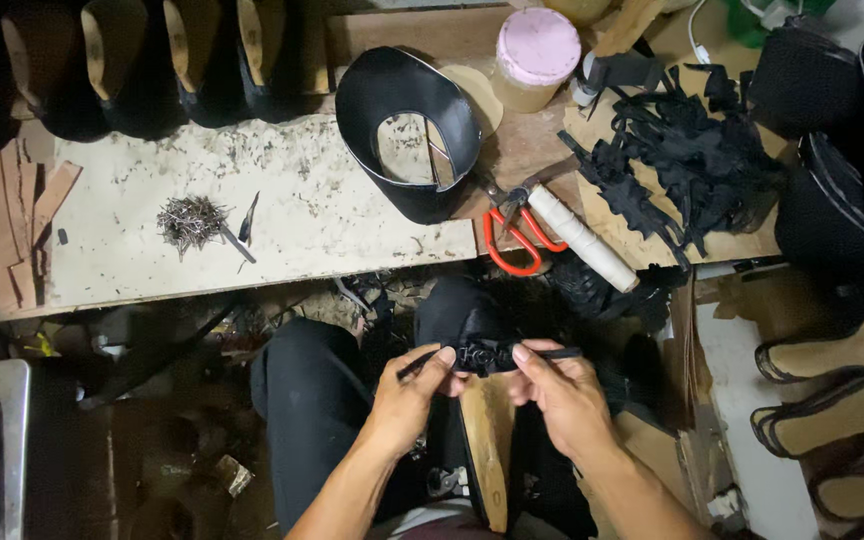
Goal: The person sits with a black fabric shoe upper on a wooden last in their lap. They heat the upper over a gas burner flame, apply glue from a bottle, press and fold the upper edges over the last, and hammer the edges to shape and secure the shoe.
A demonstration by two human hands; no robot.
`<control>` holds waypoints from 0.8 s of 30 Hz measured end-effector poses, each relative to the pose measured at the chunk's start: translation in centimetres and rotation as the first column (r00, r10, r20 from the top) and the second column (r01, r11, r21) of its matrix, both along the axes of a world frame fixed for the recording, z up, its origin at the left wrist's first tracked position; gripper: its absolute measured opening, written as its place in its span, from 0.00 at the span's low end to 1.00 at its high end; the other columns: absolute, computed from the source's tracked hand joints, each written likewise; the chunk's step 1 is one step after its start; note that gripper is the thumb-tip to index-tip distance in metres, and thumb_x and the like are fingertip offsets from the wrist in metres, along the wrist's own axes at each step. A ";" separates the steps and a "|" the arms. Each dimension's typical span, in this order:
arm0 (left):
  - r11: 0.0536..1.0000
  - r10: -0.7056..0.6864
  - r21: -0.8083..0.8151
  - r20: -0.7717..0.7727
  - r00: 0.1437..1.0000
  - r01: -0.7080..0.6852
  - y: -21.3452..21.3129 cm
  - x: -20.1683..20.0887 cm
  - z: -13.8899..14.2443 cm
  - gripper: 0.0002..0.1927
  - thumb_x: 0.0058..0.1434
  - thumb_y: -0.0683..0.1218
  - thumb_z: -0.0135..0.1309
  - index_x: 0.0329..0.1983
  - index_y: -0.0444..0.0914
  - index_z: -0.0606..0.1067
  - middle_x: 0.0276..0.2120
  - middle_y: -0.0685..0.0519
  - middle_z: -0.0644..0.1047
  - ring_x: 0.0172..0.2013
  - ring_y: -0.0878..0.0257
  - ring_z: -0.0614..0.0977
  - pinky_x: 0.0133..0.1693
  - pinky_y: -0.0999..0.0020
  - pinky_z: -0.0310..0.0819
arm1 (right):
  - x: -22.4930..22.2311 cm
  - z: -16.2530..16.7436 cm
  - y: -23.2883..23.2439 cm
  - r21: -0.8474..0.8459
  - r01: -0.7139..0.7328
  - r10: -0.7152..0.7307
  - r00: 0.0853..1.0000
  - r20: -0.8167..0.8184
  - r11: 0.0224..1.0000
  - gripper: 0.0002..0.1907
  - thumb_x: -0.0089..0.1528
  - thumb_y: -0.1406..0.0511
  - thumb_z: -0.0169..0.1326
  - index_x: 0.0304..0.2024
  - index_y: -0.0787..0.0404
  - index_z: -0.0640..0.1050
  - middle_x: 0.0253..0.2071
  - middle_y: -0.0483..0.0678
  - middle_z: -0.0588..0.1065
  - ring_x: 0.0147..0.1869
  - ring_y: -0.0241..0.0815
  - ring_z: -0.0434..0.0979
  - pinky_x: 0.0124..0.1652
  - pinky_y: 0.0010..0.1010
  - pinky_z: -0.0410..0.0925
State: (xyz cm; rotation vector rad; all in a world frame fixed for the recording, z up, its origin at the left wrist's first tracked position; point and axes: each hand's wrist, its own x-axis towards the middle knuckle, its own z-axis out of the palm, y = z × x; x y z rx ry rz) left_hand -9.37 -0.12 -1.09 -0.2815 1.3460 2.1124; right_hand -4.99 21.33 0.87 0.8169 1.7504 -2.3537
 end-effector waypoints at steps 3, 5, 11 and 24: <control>0.995 -0.005 -0.095 0.026 1.000 0.008 0.4 -1.0 -0.8 0.11 0.65 0.46 0.56 0.36 0.32 0.80 0.26 0.54 0.79 0.26 0.68 0.78 0.32 0.73 0.73 | -0.3 -1.1 0.5 0.252 -0.056 0.036 0.996 0.086 0.966 0.11 0.62 0.63 0.58 0.39 0.64 0.83 0.25 0.45 0.78 0.25 0.32 0.72 0.27 0.25 0.66; 0.978 0.015 -0.209 0.024 1.000 -0.009 0.9 -1.2 -1.5 0.12 0.64 0.47 0.60 0.33 0.31 0.80 0.24 0.54 0.78 0.24 0.69 0.75 0.28 0.73 0.70 | -0.6 -1.8 0.9 0.268 -0.050 0.021 0.994 0.110 0.962 0.10 0.62 0.63 0.61 0.36 0.65 0.82 0.24 0.45 0.76 0.24 0.32 0.70 0.26 0.25 0.65; 0.995 0.076 -0.063 0.073 0.994 -0.072 1.4 -1.0 -3.7 0.10 0.62 0.46 0.60 0.31 0.34 0.79 0.23 0.55 0.77 0.22 0.69 0.74 0.27 0.73 0.68 | -1.1 -3.0 2.0 0.160 -0.029 0.007 0.990 0.141 0.987 0.08 0.60 0.63 0.62 0.33 0.63 0.81 0.23 0.44 0.75 0.22 0.32 0.70 0.24 0.25 0.64; 0.990 0.130 -0.066 0.093 0.987 -0.124 1.5 -0.7 -5.2 0.08 0.63 0.44 0.59 0.36 0.33 0.79 0.24 0.55 0.77 0.23 0.69 0.75 0.29 0.72 0.69 | -0.9 -4.6 2.7 0.088 -0.009 -0.004 0.989 0.146 0.996 0.09 0.62 0.64 0.61 0.32 0.63 0.79 0.23 0.43 0.74 0.23 0.33 0.69 0.25 0.26 0.63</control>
